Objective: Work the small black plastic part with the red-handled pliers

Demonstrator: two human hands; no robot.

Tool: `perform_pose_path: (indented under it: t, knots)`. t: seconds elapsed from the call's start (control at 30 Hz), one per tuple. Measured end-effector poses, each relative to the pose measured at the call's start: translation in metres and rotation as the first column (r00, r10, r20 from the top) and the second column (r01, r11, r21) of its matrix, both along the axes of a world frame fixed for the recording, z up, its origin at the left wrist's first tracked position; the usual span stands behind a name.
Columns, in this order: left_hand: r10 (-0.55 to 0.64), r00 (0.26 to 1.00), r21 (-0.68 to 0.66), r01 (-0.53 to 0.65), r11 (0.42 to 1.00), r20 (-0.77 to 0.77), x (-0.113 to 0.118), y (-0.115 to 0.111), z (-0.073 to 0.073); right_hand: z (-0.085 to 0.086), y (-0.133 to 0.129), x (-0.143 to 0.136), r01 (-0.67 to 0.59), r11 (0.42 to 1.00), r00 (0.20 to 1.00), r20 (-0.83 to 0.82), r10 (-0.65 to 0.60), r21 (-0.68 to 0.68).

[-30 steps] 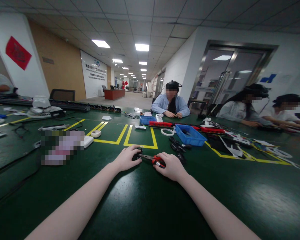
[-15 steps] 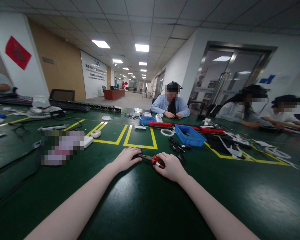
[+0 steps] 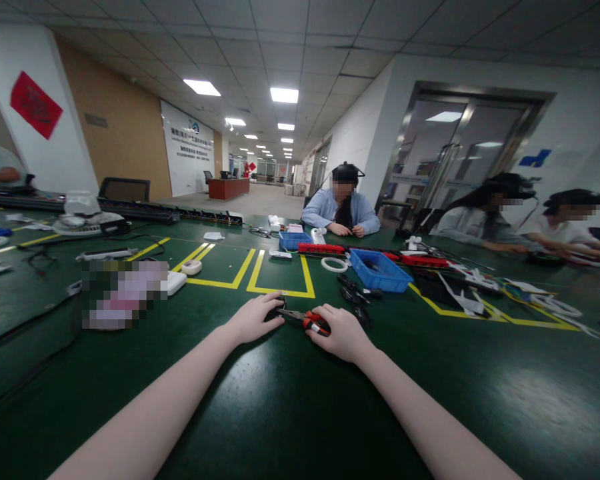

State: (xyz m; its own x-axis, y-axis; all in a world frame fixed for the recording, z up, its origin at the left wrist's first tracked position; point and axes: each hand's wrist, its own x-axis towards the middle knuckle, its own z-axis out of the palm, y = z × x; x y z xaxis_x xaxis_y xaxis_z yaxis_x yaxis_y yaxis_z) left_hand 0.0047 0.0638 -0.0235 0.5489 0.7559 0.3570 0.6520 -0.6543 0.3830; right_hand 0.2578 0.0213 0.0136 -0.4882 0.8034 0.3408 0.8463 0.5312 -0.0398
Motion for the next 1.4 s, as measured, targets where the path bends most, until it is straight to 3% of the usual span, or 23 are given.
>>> perform_pose_path:
  t: [0.53,0.83,1.4]
  knots:
    - [-0.022,1.000,-0.014,0.022,1.000,0.022,0.0002,0.0016,0.0025,-0.0025,0.0014,-0.0011,-0.028,0.993,0.995,0.097,0.016,0.119]
    - [0.034,0.999,-0.011,-0.033,0.999,0.041,-0.0008,0.0024,-0.0048,-0.0039,0.0019,-0.0004,-0.030,0.993,0.997,0.074,0.022,0.117]
    - [-0.038,0.997,0.022,0.036,0.999,0.072,0.0005,0.0009,0.0014,-0.0058,0.0010,-0.0017,-0.073,0.990,0.997,0.034,0.070,0.121]
